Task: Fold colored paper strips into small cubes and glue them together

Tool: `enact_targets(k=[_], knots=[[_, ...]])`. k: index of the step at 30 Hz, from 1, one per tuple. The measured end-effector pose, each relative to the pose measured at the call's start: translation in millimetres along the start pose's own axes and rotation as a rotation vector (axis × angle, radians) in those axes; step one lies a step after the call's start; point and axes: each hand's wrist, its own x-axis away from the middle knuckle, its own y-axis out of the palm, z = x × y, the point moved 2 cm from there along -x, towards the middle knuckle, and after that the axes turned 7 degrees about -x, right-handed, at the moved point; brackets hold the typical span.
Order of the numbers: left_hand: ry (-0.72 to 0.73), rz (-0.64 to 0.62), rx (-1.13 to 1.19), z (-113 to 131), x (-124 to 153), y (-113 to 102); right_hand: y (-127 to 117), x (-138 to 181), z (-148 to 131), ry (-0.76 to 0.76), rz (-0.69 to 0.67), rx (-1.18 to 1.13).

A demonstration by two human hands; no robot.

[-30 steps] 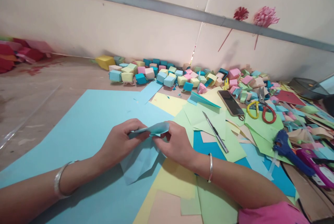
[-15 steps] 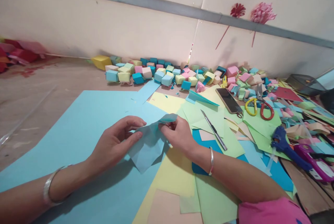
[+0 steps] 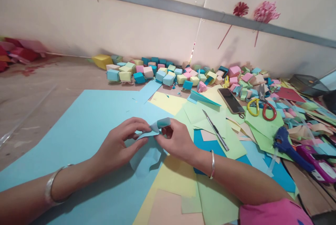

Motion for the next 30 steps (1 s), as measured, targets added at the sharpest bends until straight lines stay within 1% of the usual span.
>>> enact_targets(k=[5,9,11,15,23,27,30], knots=[[-0.066,-0.084,0.181,-0.8,-0.1,0.7,-5.0,0.9,-2.7,-0.146,0.059,0.115],[-0.214,-0.069,0.463,-4.4,-1.5,2.7,-7.9,0.5,-3.2,-0.169,0.063,0.105],[-0.287,-0.077,0.563,-5.5,-2.8,3.8,-8.1,0.8,-3.9,-0.168,0.057,0.080],[-0.397,-0.133,0.611,-6.7,-4.2,5.5,-7.1,2.0,-5.4,-0.164,0.051,0.055],[-0.412,-0.110,0.648,-9.0,-5.1,7.8,-2.3,6.2,-6.2,-0.187,-0.025,0.095],[-0.458,-0.161,0.700,-8.9,-4.7,11.1,-1.1,9.7,-9.8,-0.237,-0.035,0.094],[-0.497,-0.208,0.808,-9.2,-2.1,13.9,-1.7,10.7,-11.8,-0.256,-0.018,0.094]])
